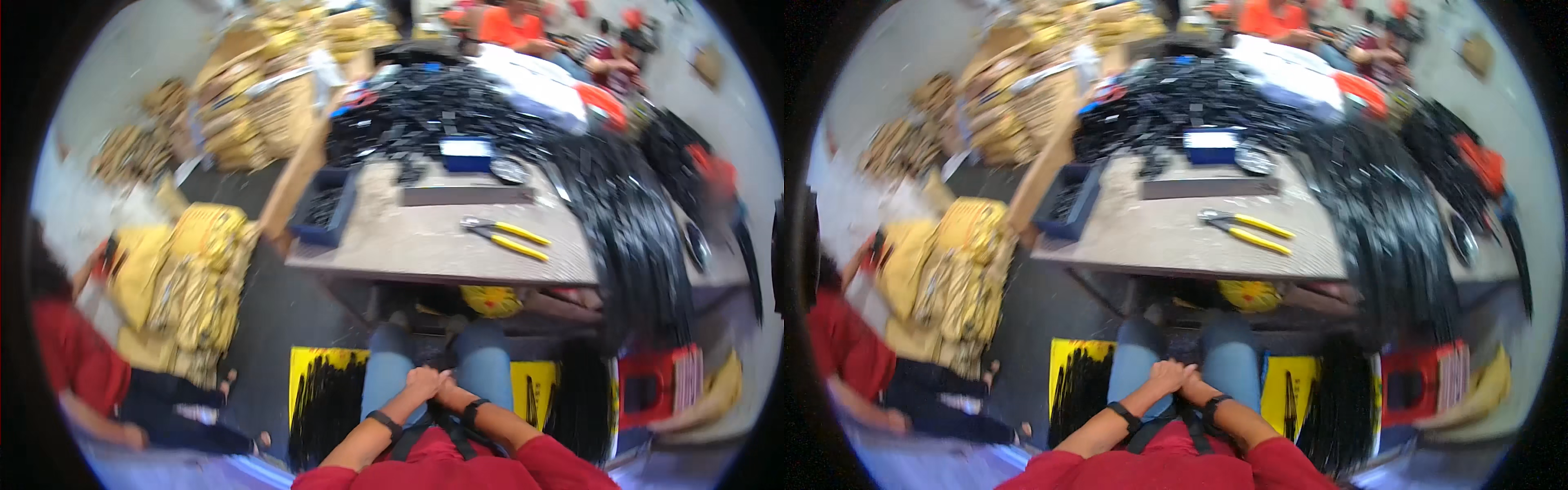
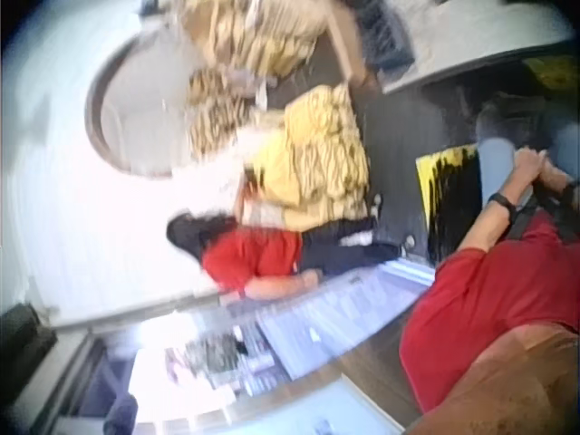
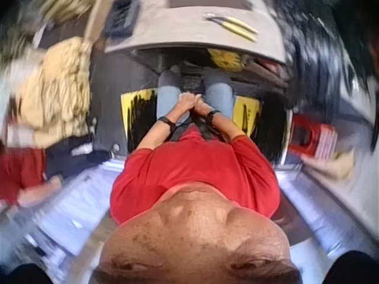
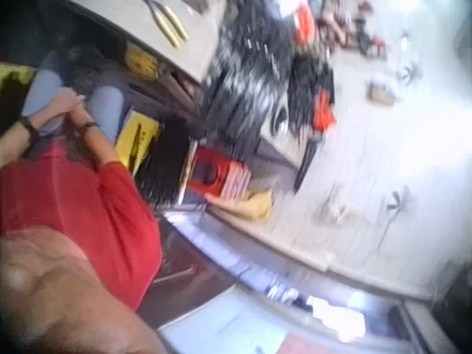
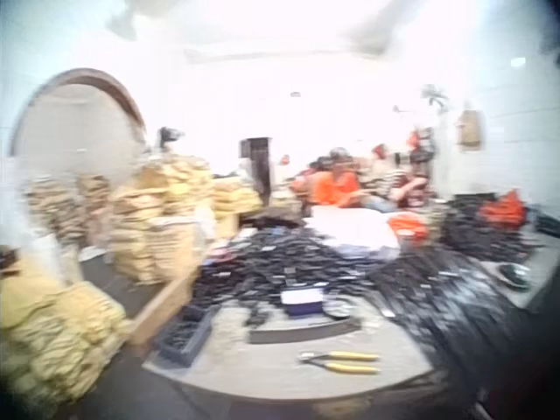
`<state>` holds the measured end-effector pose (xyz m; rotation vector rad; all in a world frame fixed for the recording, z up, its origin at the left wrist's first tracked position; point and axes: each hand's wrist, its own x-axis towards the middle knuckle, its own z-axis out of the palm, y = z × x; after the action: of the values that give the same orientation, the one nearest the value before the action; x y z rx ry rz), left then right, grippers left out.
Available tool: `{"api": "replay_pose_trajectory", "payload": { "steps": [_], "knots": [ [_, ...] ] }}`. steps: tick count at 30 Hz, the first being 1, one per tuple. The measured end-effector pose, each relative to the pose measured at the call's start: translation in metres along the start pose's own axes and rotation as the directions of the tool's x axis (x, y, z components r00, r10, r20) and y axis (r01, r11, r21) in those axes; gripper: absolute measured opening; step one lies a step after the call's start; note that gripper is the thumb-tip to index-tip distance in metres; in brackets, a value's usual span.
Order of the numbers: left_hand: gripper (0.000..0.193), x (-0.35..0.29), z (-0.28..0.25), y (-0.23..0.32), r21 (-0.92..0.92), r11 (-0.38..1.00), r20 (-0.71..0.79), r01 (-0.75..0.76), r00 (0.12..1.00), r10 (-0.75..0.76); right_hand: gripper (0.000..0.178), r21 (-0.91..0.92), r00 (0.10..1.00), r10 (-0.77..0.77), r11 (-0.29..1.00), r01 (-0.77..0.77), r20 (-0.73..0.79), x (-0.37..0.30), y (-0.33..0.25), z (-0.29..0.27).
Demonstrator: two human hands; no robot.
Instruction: The person assembles umbrella frame components by sliding small black plastic parts onto thin metal rods, using a pair of pliers to secure the parts, and repeating the process for multiple rods.
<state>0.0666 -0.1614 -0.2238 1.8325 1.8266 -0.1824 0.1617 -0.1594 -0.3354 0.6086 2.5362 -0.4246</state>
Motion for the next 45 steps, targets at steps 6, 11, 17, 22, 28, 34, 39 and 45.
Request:
{"api": "replay_pose_trajectory", "payload": {
  "steps": [6, 11, 17, 22, 28, 34, 39, 45],
  "knots": [
    [0.061, 0.007, 0.003, 0.018, -0.116, 0.993, 0.031, 0.029, 0.999, -0.025, 0.042, -0.071, 0.984, 0.018, 0.997, -0.031, -0.177, -0.019, 0.028, 0.029],
    [0.057, -0.002, 0.016, 0.012, -0.034, 0.999, -0.129, -0.002, 0.992, -0.002, 0.042, -0.134, 0.975, -0.046, 0.991, 0.017, -0.216, -0.019, 0.033, 0.041],
    [0.057, 0.012, 0.017, 0.017, -0.057, 0.998, -0.047, -0.039, 0.998, 0.036, 0.042, -0.171, 0.969, -0.063, 0.985, 0.022, -0.240, -0.020, 0.051, 0.050],
    [0.058, 0.009, 0.023, 0.015, -0.022, 0.999, -0.131, -0.026, 0.991, 0.023, 0.042, -0.197, 0.967, -0.087, 0.980, 0.039, -0.241, -0.020, 0.051, 0.051],
    [0.058, 0.007, 0.011, 0.017, -0.014, 0.998, -0.032, -0.053, 0.998, 0.053, 0.042, -0.232, 0.963, -0.105, 0.972, 0.046, -0.248, -0.016, 0.059, 0.056],
    [0.057, 0.004, 0.014, 0.017, -0.028, 0.998, -0.034, -0.064, 0.997, 0.063, 0.042, -0.250, 0.959, -0.127, 0.966, 0.062, -0.255, -0.012, 0.060, 0.055],
    [0.058, 0.008, 0.028, 0.017, -0.007, 0.999, -0.244, -0.053, 0.968, 0.050, 0.042, -0.260, 0.956, -0.130, 0.964, 0.060, -0.261, -0.009, 0.067, 0.059],
    [0.058, 0.012, 0.032, 0.017, -0.096, 0.995, -0.181, -0.018, 0.983, 0.000, 0.042, -0.265, 0.955, -0.143, 0.962, 0.072, -0.261, -0.011, 0.068, 0.062]
  ]
}}
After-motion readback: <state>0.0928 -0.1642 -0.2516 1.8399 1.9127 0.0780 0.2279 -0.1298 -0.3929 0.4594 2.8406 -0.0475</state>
